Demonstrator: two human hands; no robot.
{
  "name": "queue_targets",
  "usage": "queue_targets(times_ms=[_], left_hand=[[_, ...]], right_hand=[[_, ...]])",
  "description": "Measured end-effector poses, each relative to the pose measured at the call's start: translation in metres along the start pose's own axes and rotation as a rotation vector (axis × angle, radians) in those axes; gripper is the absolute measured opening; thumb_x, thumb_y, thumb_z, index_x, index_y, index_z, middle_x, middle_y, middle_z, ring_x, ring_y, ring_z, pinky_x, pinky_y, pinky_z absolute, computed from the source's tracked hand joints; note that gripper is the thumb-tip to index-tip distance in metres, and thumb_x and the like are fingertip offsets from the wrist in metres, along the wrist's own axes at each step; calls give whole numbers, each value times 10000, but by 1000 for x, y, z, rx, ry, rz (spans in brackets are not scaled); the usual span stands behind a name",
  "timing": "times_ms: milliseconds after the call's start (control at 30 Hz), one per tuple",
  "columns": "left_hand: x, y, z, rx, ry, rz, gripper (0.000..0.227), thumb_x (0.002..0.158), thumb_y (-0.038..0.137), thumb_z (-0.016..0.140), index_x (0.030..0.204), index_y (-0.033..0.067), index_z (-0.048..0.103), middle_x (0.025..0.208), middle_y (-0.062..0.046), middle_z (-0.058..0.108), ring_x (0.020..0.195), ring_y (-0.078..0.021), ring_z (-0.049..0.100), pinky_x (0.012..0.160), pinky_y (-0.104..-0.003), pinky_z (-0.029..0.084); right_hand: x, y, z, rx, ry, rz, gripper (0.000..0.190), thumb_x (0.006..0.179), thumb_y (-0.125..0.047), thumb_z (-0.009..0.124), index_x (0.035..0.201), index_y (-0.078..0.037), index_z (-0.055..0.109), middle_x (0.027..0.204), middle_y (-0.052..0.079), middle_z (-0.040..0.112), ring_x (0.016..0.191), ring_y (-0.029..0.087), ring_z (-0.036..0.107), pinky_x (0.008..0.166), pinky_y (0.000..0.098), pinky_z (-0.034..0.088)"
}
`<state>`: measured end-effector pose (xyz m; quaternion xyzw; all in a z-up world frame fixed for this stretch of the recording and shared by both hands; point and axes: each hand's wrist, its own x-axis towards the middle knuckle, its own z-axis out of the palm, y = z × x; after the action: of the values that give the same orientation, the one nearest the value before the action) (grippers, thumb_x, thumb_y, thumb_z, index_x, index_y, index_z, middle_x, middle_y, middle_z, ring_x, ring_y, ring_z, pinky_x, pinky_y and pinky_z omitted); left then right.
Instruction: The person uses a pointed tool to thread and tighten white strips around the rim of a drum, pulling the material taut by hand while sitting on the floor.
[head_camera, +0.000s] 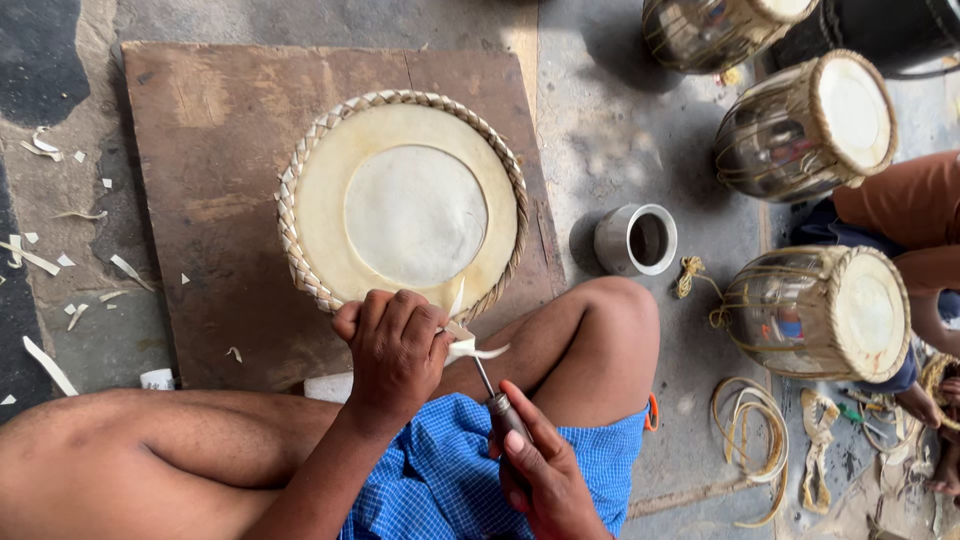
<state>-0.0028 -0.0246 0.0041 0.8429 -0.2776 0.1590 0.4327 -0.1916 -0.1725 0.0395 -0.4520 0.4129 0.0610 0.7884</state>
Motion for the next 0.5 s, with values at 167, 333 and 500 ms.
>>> queue_targets(times_ms=[167,333,500], left_hand=[[2,0,1,14,4,-21,320,724,193,872,945,187,641,933,39,593,967,-208,554,922,-454,279],[-2,-2,-2,27,-26,-46,323,723,182,874,939,198,635,933,50,592,972,-211,553,923,-452,276],[2,-2,-2,50,-7,-36,340,699,148,869,917,200,614,937,47,596,971,-218,558,928,-454,277]], right_hand=[[2,-7,5,-1120,74,-790,605,913,-102,745,1484,-97,547,994,76,650,835,179,667,728,311,555],[0,-16,9,-407,-35,-267,623,952,-108,743,1550,-133,571,992,121,662,681,159,565,570,274,465],[0,-19,19,-1111,76,-803,566,917,-156,730,1461,-117,574,1027,80,675,824,187,696,704,297,572]])
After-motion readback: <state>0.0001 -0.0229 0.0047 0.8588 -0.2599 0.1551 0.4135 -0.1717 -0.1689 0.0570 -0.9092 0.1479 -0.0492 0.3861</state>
